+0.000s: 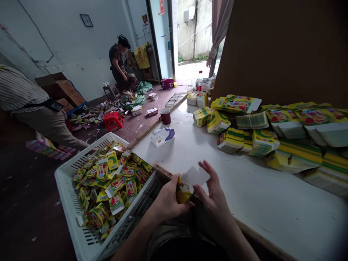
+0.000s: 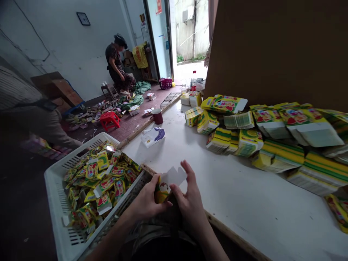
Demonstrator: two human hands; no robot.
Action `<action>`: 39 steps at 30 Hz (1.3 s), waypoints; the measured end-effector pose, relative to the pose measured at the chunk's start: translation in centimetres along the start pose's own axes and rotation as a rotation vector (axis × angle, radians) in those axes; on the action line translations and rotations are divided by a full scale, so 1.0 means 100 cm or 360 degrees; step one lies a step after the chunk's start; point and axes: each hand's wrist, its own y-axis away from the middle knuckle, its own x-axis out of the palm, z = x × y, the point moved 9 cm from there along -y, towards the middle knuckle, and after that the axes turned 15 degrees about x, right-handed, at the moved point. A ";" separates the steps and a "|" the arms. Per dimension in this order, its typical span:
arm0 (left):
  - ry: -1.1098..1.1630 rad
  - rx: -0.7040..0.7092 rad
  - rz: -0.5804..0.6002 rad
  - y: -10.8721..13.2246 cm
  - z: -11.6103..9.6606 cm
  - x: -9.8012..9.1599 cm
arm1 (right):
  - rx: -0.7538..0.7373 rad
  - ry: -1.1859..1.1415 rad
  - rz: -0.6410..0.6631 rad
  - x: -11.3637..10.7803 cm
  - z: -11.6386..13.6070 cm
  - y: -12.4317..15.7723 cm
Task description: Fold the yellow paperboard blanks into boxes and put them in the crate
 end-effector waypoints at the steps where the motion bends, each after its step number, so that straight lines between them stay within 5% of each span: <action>1: -0.0021 0.0058 -0.0018 -0.001 -0.004 0.002 | 0.0170 -0.0183 0.0128 0.007 -0.011 -0.001; 4: -0.0099 0.0291 -0.0032 -0.002 -0.019 0.009 | 0.0521 -0.0548 0.0456 0.030 -0.027 0.001; 7: -0.0198 0.0461 -0.0068 -0.001 -0.029 0.009 | 0.0602 -0.0599 0.0590 0.038 -0.028 0.004; 12: -0.0170 0.0345 -0.0090 -0.003 -0.023 0.008 | 0.0307 -0.0387 0.0424 0.026 -0.020 0.001; 17: 0.0123 0.0280 -0.0190 -0.004 -0.007 0.010 | -0.0268 0.0190 0.0559 0.039 0.005 0.016; 20: 0.0152 0.0270 -0.0247 -0.002 -0.003 0.006 | -0.0401 0.0423 0.0552 0.040 0.012 0.018; 27: -0.0027 0.0103 -0.0138 0.000 0.000 -0.010 | -0.0342 0.0603 0.0701 0.038 0.012 0.012; 34: -0.0034 0.0096 0.0094 0.000 -0.002 0.001 | -0.0138 0.0592 0.1073 0.038 0.009 0.011; 39: -0.0053 0.0184 0.0093 -0.001 -0.008 0.004 | -0.0098 0.0624 0.0972 0.043 0.004 0.009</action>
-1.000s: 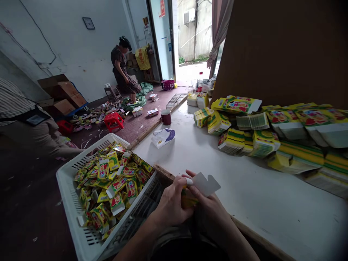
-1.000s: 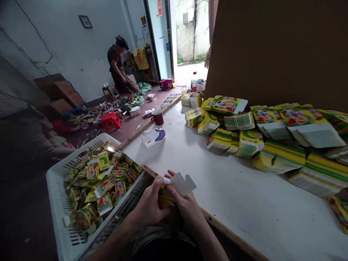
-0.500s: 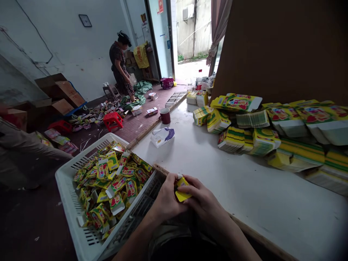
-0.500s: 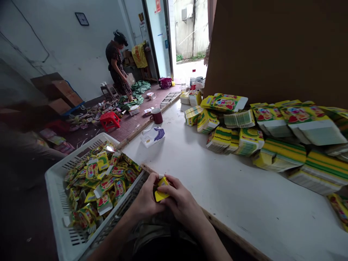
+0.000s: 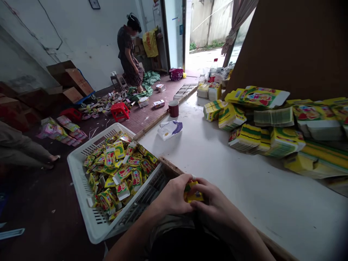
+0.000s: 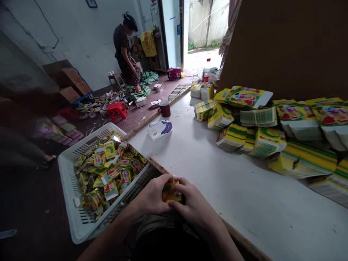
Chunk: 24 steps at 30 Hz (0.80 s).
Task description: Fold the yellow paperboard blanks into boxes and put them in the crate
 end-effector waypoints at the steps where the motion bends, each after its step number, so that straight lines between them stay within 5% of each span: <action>1: -0.0020 -0.0002 -0.0010 0.000 0.001 -0.001 | -0.0013 -0.0012 -0.0041 0.001 0.000 -0.001; 17: -0.0352 0.0045 -0.0197 0.006 0.006 -0.024 | 0.0053 -0.0345 -0.0317 0.007 -0.014 -0.012; 21: -0.0698 -0.0211 -0.0533 0.029 0.028 -0.093 | 0.0187 -0.0339 -0.0473 -0.018 -0.037 -0.001; 24: -0.1270 -0.0516 -0.0765 0.074 0.047 -0.157 | 0.0277 -0.0240 -0.0717 -0.049 -0.061 0.014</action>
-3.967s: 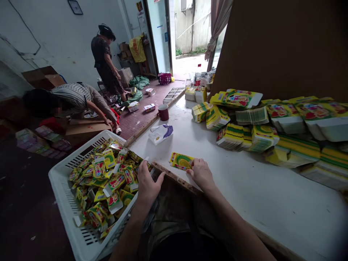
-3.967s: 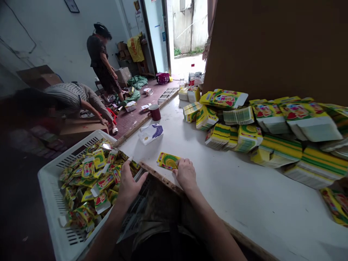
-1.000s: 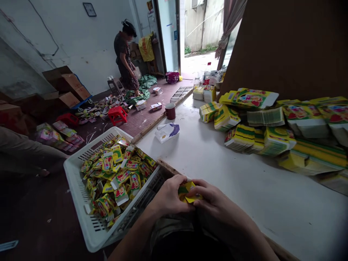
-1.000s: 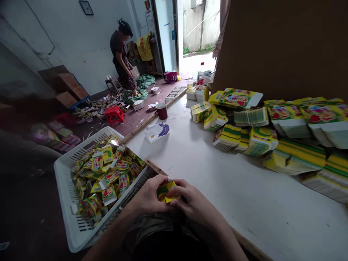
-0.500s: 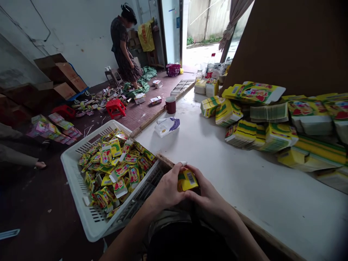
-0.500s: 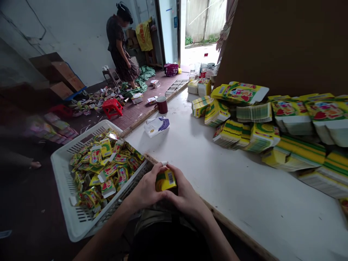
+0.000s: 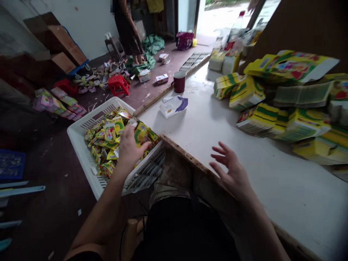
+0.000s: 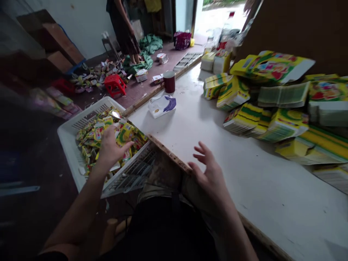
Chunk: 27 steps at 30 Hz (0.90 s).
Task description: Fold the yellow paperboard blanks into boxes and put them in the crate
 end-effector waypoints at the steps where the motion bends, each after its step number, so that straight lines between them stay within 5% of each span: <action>1: -0.0136 -0.0038 0.0112 0.008 0.019 -0.001 | 0.0032 -0.0003 -0.0059 -0.009 -0.008 -0.001; 5: -0.0167 -0.0135 0.0686 0.072 0.062 0.027 | 0.0225 -0.0106 -0.0073 -0.017 -0.040 -0.004; 8: -0.0166 -0.0259 0.0919 0.124 0.067 0.056 | 0.0312 -0.0037 0.0021 0.000 -0.049 -0.004; 11: -0.0304 -0.0413 0.1007 0.150 0.069 0.073 | 0.0323 0.0121 0.0078 0.011 -0.047 -0.004; 20: -0.0545 -0.0447 0.1026 0.140 0.079 0.072 | 0.0342 0.0155 0.0140 0.011 -0.052 -0.002; 27: -0.0585 -0.0535 0.1043 0.122 0.119 0.068 | 0.0418 0.0073 0.0263 0.013 -0.058 -0.004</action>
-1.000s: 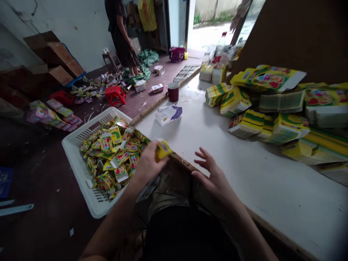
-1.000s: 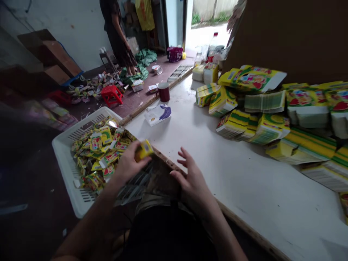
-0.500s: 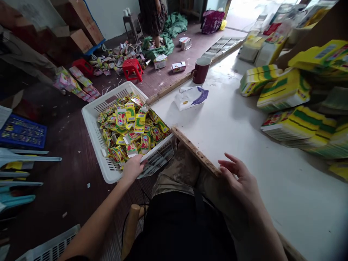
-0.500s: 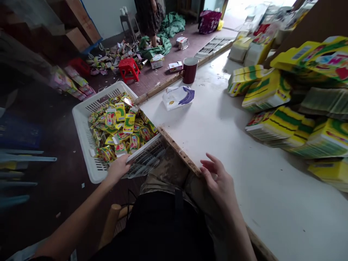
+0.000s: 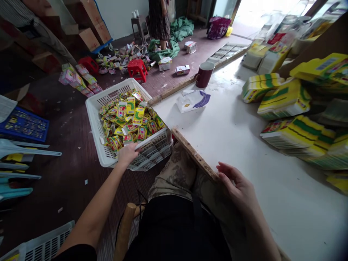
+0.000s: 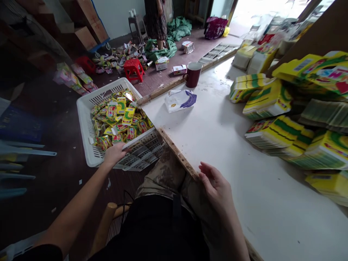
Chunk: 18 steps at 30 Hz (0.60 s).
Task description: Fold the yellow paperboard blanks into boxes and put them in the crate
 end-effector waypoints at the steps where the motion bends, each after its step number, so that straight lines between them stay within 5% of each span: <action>1: -0.0003 -0.0014 -0.0001 -0.007 0.007 -0.003 | 0.0025 -0.0015 0.0021 0.000 -0.002 0.000; 11: -0.0061 -0.0035 -0.0084 -0.084 0.051 -0.031 | 0.0185 0.0002 0.0012 -0.004 -0.020 0.000; 18: -0.0097 -0.0046 -0.0101 -0.097 0.058 -0.025 | 0.0223 0.0455 -0.0300 -0.015 -0.008 0.006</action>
